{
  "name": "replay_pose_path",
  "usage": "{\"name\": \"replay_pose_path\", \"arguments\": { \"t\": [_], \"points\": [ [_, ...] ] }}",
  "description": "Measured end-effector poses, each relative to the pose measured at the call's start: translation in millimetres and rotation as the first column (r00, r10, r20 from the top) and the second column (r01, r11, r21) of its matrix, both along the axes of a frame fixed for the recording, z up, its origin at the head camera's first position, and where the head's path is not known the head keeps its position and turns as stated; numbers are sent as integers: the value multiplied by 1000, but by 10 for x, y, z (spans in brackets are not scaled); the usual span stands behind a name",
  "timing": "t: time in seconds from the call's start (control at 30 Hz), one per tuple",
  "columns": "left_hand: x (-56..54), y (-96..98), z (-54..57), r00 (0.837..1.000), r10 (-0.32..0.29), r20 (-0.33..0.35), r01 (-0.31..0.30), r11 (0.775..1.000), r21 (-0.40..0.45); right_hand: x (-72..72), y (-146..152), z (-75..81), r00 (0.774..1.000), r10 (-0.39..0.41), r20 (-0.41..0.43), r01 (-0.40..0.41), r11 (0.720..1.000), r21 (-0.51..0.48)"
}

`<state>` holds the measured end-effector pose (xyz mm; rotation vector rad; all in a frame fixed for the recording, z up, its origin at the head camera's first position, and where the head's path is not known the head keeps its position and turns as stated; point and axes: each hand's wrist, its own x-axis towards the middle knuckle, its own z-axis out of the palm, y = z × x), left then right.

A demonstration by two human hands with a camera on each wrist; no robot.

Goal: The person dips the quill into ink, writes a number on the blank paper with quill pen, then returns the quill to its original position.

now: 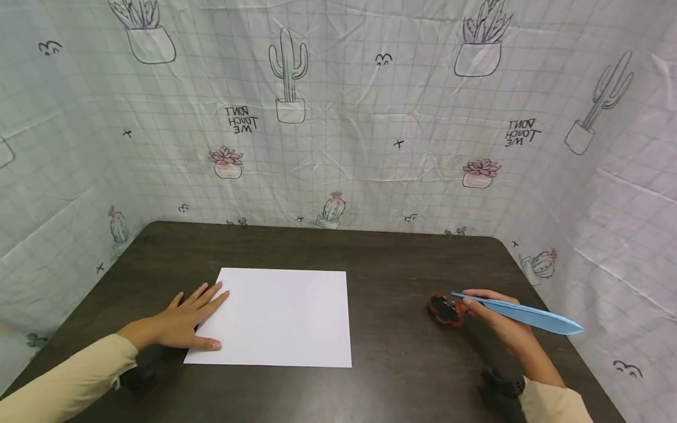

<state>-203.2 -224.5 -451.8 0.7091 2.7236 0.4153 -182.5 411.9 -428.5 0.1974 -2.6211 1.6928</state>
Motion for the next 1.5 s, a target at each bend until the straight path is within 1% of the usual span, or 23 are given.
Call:
{"name": "replay_pose_path", "arguments": {
  "t": [0.07, 0.17, 0.3, 0.47, 0.7, 0.87, 0.93, 1.0, 1.1, 1.2, 1.33, 1.5],
  "points": [
    [-7, -1, -5, 1000, 2, 0, -2, 1000, 0, 4, -4, 26, 1000, -15, 1, 15, 995, 99],
    [-13, -3, -11, 1000, 3, -1, -3, 1000, 1, 0, -5, 65, 1000, -29, -2, 28, 972, 235],
    [-9, -1, -7, 1000, 4, 0, -4, 1000, 1, -15, 5, 110, 999, -37, 17, 29, 944, 327],
    [3, 4, 10, 1000, 2, 3, -2, 1000, 7, -34, 17, 134, 998, -31, 51, 10, 932, 362],
    [11, 5, 11, 1000, -8, -7, 8, 1000, 6, -65, 16, 106, 997, 0, 74, -29, 921, 390],
    [16, 12, 17, 1000, -8, -8, 8, 1000, 5, -96, -13, 115, 1000, -16, 16, 7, 891, 454],
    [20, 13, 22, 1000, -5, -5, 5, 1000, 8, -107, -33, 124, 1000, -2, -17, 9, 884, 468],
    [22, 11, 25, 1000, -3, -4, 3, 1000, 9, -115, -51, 125, 999, 14, -32, 3, 879, 477],
    [17, 10, 22, 1000, -3, -5, 4, 1000, 9, -118, -68, 113, 999, 26, -40, -4, 874, 485],
    [11, 9, 14, 1000, -6, -5, 6, 1000, 6, -117, -79, 102, 999, 21, -42, 3, 870, 494],
    [7, 7, 13, 1000, -7, -4, 7, 1000, 5, -125, -86, 102, 998, 31, -54, -2, 878, 479],
    [8, 9, 20, 1000, -7, -8, 8, 1000, 6, -139, -89, 106, 997, 48, -58, -13, 871, 491]
  ]
}}
